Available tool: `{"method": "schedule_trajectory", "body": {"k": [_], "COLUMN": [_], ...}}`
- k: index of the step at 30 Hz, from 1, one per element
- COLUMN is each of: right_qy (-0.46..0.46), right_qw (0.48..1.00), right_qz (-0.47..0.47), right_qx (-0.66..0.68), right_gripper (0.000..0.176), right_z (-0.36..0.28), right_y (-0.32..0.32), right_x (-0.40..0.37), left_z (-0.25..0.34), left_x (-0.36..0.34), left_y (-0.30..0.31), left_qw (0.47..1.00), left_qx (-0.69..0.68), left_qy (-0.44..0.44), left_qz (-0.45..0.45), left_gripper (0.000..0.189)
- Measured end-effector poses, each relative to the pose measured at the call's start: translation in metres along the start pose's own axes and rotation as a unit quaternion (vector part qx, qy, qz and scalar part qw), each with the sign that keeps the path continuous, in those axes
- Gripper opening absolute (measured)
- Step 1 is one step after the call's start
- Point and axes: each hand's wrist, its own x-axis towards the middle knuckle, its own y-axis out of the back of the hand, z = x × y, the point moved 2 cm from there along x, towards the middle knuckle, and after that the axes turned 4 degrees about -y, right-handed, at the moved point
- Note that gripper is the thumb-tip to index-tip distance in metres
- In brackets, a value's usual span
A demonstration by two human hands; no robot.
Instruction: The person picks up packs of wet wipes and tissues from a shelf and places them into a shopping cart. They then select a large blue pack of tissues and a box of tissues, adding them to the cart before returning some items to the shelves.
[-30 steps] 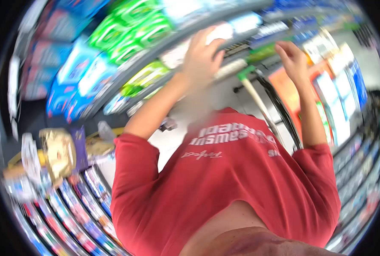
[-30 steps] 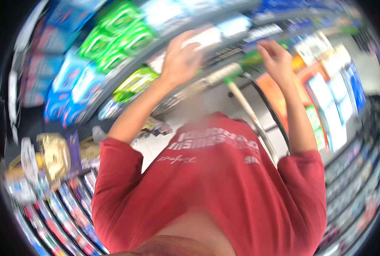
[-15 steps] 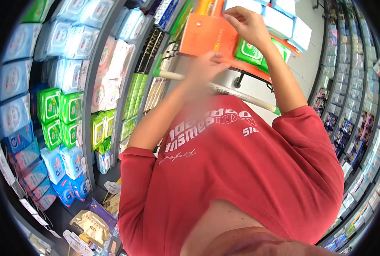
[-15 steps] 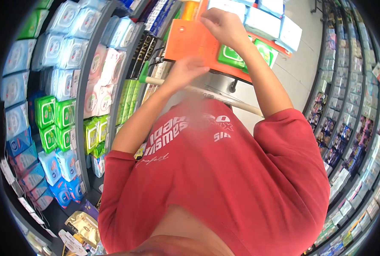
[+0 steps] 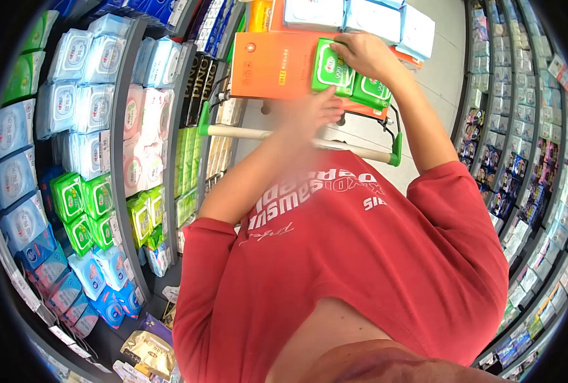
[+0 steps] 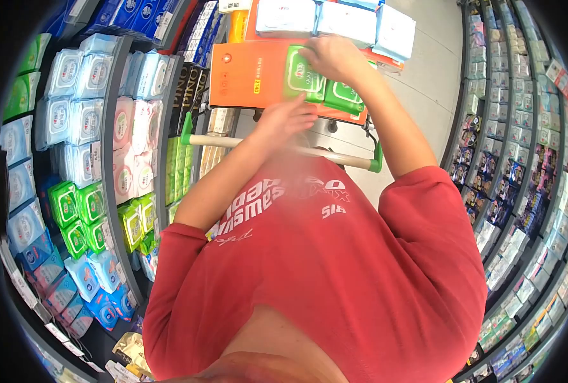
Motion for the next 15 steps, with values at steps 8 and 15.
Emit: {"method": "schedule_trajectory", "body": {"k": [8, 15], "right_qy": [-0.026, -0.009], "right_qw": [0.998, 0.994], "right_qz": [-0.057, -0.078], "right_qx": [0.003, 0.078], "right_gripper": [0.032, 0.035], "right_z": [-0.009, -0.046], "right_y": [-0.011, -0.004], "right_x": [0.004, 0.022], "left_z": [-0.030, 0.025], "left_x": [0.032, -0.019], "left_y": [0.036, 0.033], "left_qw": [0.960, 0.989], "left_qx": [0.158, -0.081], "left_qy": [-0.219, -0.103], "left_qz": [-0.077, 0.074], "left_gripper": [0.056, 0.053]}}
